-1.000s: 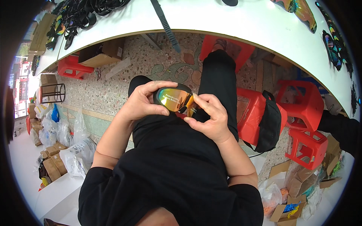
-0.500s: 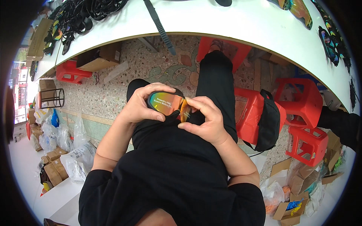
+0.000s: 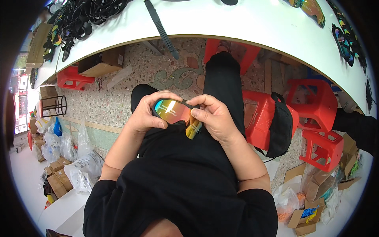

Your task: Assembling protective goggles by attaching lenses to frames and adjusting straps.

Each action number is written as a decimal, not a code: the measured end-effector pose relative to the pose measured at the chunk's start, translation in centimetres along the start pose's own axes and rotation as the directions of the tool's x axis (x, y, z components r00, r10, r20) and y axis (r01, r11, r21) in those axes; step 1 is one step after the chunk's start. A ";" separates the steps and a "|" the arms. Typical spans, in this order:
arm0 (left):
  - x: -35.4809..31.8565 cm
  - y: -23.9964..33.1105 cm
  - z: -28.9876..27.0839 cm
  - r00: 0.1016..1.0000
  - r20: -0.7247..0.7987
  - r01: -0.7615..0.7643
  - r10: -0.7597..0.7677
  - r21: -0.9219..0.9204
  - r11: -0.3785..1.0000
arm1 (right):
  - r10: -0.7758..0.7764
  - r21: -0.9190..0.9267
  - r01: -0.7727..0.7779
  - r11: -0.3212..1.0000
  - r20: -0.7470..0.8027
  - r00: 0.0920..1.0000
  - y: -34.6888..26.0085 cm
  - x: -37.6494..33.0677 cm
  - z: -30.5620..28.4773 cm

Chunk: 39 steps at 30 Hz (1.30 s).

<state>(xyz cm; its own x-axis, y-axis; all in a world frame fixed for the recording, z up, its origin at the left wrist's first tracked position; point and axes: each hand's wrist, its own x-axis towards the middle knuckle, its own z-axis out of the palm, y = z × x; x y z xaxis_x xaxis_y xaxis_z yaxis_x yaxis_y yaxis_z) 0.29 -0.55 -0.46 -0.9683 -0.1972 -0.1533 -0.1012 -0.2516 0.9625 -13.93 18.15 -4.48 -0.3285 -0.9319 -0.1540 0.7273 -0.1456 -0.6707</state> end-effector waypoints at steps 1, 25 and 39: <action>0.0 -0.1 0.0 1.000 0.002 0.000 0.000 -0.001 1.000 | -0.001 -0.001 0.001 1.000 -0.001 1.000 0.1 0.0 0.0; -1.3 0.0 -0.3 0.989 -0.147 -0.018 0.020 0.016 1.000 | -0.451 -0.826 0.537 0.170 0.419 0.788 -0.8 -0.5 1.7; 0.9 4.7 0.7 0.913 0.318 -0.381 0.255 0.887 0.259 | -0.379 -0.824 0.532 0.196 0.437 0.816 -1.7 -0.2 1.5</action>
<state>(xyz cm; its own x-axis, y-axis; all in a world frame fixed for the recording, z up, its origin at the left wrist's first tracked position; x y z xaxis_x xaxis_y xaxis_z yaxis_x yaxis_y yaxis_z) -1.19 -1.28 4.03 -0.9826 0.0570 0.1769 0.1406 0.8507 0.5065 -14.15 18.08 -2.22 -0.2801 -0.8502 0.4457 -0.5286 -0.2509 -0.8109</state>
